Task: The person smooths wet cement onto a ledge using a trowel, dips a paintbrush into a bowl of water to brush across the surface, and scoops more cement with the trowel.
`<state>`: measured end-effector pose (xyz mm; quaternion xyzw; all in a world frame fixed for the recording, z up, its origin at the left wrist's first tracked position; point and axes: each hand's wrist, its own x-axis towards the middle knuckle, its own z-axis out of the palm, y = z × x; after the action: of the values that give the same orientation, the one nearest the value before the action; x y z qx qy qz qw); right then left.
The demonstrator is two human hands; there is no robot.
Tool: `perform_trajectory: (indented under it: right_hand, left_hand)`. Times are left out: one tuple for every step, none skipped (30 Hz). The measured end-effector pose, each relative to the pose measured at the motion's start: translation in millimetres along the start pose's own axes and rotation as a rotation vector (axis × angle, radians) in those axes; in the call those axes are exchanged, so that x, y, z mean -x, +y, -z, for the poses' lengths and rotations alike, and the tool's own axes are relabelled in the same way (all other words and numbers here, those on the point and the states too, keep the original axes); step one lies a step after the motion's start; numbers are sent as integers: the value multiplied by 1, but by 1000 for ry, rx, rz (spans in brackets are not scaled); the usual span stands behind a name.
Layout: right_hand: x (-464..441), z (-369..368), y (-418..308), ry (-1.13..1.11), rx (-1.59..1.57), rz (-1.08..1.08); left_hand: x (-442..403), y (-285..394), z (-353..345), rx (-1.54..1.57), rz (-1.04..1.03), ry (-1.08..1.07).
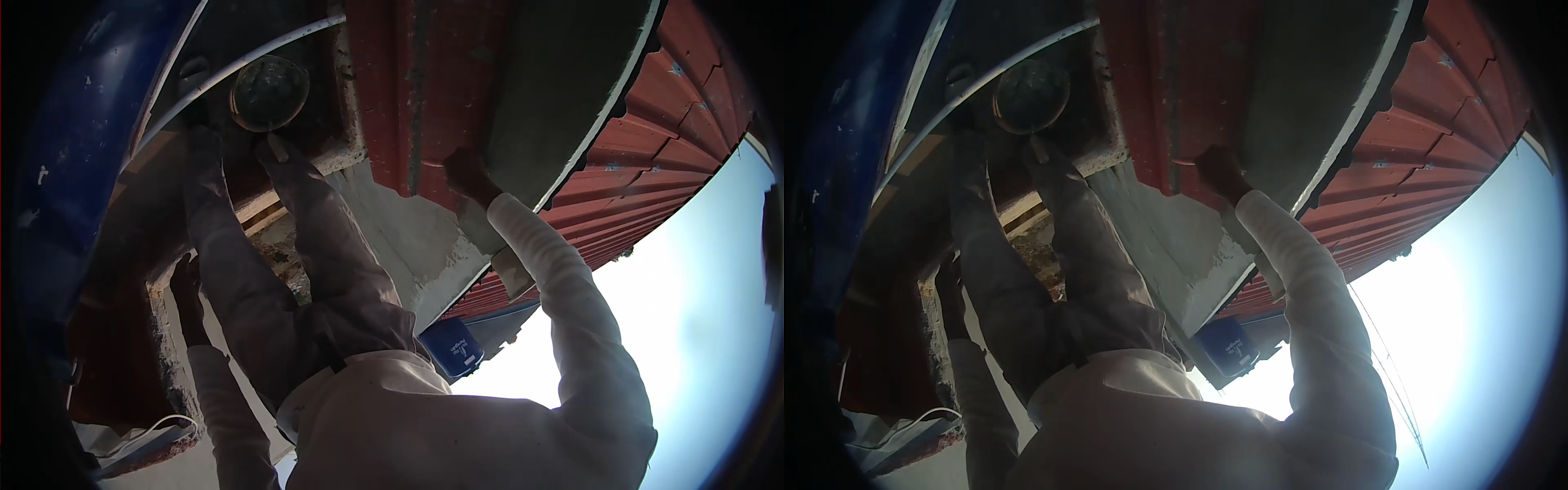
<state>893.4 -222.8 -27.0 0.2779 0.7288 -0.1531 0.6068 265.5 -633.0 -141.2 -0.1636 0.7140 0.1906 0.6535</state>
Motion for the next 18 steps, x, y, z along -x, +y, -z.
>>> perform_trajectory:
  right_hand:
    - [-7,5,10,-11,-6,-34]
    - [-14,28,27,30,-45,-66]
    - [-21,54,42,73,-84,-97]
    - [-25,95,58,182,-170,-78]
    - [-34,132,67,187,-72,-100]
    - [-38,163,74,281,-53,-125]
    - [-41,187,80,374,-35,-149]
    - [-47,209,89,425,-8,-163]
    - [-50,217,94,474,17,-181]
    - [-44,211,87,533,-14,-160]
    - [-37,204,78,600,-39,-140]
    - [-28,194,70,667,-59,-121]
    - [-16,169,58,493,-38,-107]
    - [-5,134,44,321,-16,-91]
    - [8,93,32,187,-116,-53]
    - [25,59,18,164,-123,-10]
    - [39,29,5,-33,-165,-37]
    - [52,-7,-5,-45,-132,-4]
  left_hand:
    - [0,7,-6,-5,-9,1]
    - [-1,11,-12,-15,-16,1]
    - [-4,10,-12,2,-19,-2]
    - [-7,8,-11,20,-22,-2]
    - [-9,6,-8,34,-23,-2]
    - [-11,3,-8,23,-47,-14]
    - [-11,-1,-5,11,-69,-24]
    - [-10,-3,-4,2,-96,-32]
    - [-7,-5,-2,4,-100,-38]
    - [-5,-5,-1,8,-106,-43]
    - [-6,-4,-1,19,-120,-47]
    - [-8,-4,-2,-5,-116,-41]
    - [-8,-6,-1,-33,-104,-40]
    - [-8,-7,0,-59,-94,-37]
    - [-4,-1,-6,-54,-71,-22]
    - [3,8,-15,-48,-46,-7]
    - [7,14,-21,-44,-20,6]
    - [4,9,-20,-8,-10,-15]
